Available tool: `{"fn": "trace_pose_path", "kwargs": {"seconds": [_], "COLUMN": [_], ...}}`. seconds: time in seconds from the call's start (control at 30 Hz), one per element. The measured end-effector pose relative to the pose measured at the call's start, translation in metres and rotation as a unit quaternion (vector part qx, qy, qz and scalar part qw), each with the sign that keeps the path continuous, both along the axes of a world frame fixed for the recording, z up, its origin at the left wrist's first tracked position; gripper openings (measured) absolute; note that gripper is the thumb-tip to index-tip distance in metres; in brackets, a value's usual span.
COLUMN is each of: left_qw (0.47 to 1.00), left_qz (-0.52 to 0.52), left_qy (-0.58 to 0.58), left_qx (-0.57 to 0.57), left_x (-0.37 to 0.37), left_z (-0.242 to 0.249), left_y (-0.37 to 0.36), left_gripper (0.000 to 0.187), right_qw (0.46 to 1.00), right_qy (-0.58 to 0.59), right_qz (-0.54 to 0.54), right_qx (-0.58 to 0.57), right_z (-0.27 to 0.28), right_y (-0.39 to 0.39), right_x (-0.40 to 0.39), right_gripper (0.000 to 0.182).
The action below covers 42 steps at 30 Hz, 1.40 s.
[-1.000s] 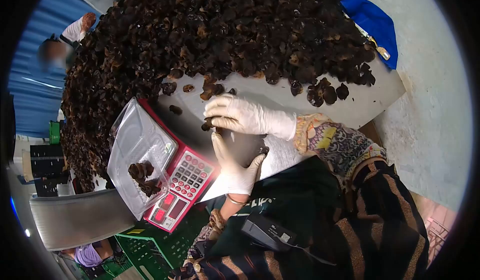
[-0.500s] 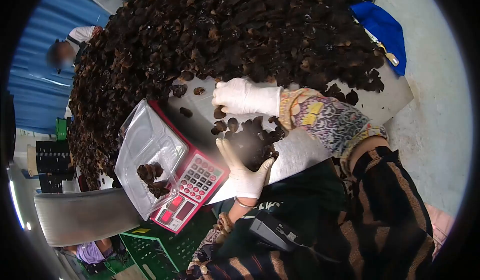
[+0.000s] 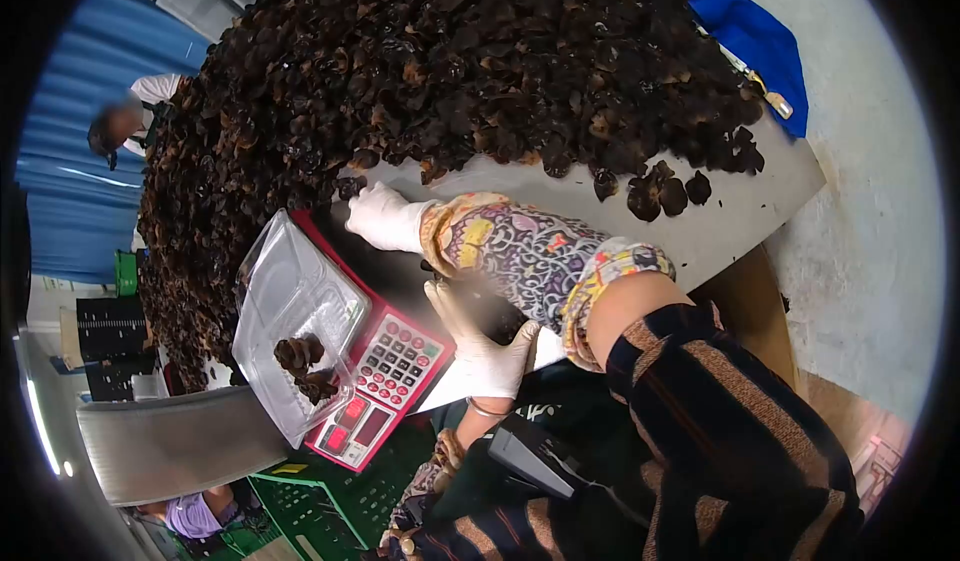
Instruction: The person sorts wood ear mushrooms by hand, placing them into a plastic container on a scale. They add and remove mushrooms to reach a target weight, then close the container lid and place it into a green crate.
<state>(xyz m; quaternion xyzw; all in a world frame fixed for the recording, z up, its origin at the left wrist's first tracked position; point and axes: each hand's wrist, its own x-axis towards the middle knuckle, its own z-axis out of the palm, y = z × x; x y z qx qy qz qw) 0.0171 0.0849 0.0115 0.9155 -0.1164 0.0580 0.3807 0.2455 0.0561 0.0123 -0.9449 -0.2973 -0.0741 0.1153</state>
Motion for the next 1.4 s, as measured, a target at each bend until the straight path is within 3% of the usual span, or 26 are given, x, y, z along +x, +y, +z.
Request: {"fn": "trace_pose_path", "kwargs": {"seconds": [0.03,0.07,0.1,0.13,0.17,0.2,0.27,0.37,0.43,0.5,0.6,0.73,0.83,0.93,1.03,1.07,1.17,1.3,1.37,1.4], "left_qw": [1.0,1.0,1.0,1.0,1.0,1.0,1.0,0.999,1.0,0.999,0.999,0.999,0.999,0.999,0.998,0.998,0.998,0.999,0.998,0.997], "left_qz": [-0.001,-0.001,0.002,0.002,0.002,0.003,0.006,0.008,0.01,0.016,0.018,0.009,-0.008,-0.019,-0.008,-0.01,0.026,0.029,0.044,0.044], "left_qy": [-0.002,-0.004,-0.005,0.001,0.006,0.01,0.02,0.032,0.029,0.034,0.039,0.037,0.036,0.043,0.068,0.064,0.052,0.02,-0.009,-0.004], "left_qx": [-0.002,-0.005,-0.01,-0.007,-0.005,-0.003,-0.015,-0.012,0.005,0.008,0.003,-0.008,0.003,0.007,0.01,-0.007,-0.002,-0.035,-0.05,-0.06], "left_x": [0.0,0.0,0.0,-0.001,-0.001,0.0,0.001,0.001,0.001,0.001,0.006,0.01,0.011,0.009,0.01,0.01,0.01,0.013,0.012,0.01], "left_z": [0.0,0.001,0.001,0.002,0.005,0.006,0.007,0.008,0.008,0.009,0.011,0.012,0.008,0.007,0.004,0.001,0.002,-0.007,-0.016,-0.018], "left_y": [0.0,0.0,-0.001,-0.002,-0.002,-0.002,-0.002,-0.002,-0.002,-0.003,-0.008,-0.008,-0.004,-0.003,-0.003,-0.002,-0.006,-0.003,-0.008,-0.009], "left_gripper": [0.126,0.126,0.126,0.127,0.127,0.128,0.127,0.128,0.128,0.13,0.133,0.136,0.14,0.14,0.145,0.144,0.143,0.13,0.113,0.109], "right_qw": [1.0,0.97,0.872,0.712,0.885,0.881,0.872,0.863,0.9,0.95,0.935,0.889,0.9,0.943,0.964,0.954,0.936,0.946,0.943,0.964], "right_qy": [-0.022,0.189,0.387,0.559,0.369,0.385,0.417,0.35,0.236,0.093,0.109,0.172,0.129,0.03,0.069,0.069,0.235,0.225,0.2,0.171], "right_qz": [0.018,-0.025,-0.066,-0.102,0.127,0.14,0.168,0.181,0.088,-0.001,-0.043,-0.01,-0.003,-0.056,-0.058,-0.033,0.033,0.056,0.071,0.052], "right_qx": [-0.006,0.151,0.294,0.414,0.255,0.235,0.195,0.317,0.355,0.297,0.334,0.425,0.416,0.326,0.25,0.289,0.261,0.227,0.256,0.196], "right_z": [-0.019,0.002,0.022,0.034,0.005,0.016,0.039,0.05,0.038,0.011,-0.006,0.007,0.005,0.008,0.001,0.0,0.023,0.035,0.031,0.024], "right_y": [0.008,-0.005,-0.027,-0.046,-0.059,-0.075,-0.108,-0.15,-0.171,-0.182,-0.17,-0.138,-0.13,-0.118,-0.105,-0.101,-0.112,-0.133,-0.141,-0.141], "right_x": [0.009,-0.003,-0.019,-0.034,-0.027,-0.041,-0.069,-0.098,-0.102,-0.105,-0.126,-0.148,-0.142,-0.135,-0.114,-0.11,-0.114,-0.142,-0.16,-0.17], "right_gripper": [0.015,0.011,0.009,0.012,0.01,0.009,0.025,0.03,0.028,0.032,0.034,0.03,0.033,0.041,0.049,0.05,0.048,0.049,0.058,0.066]}}
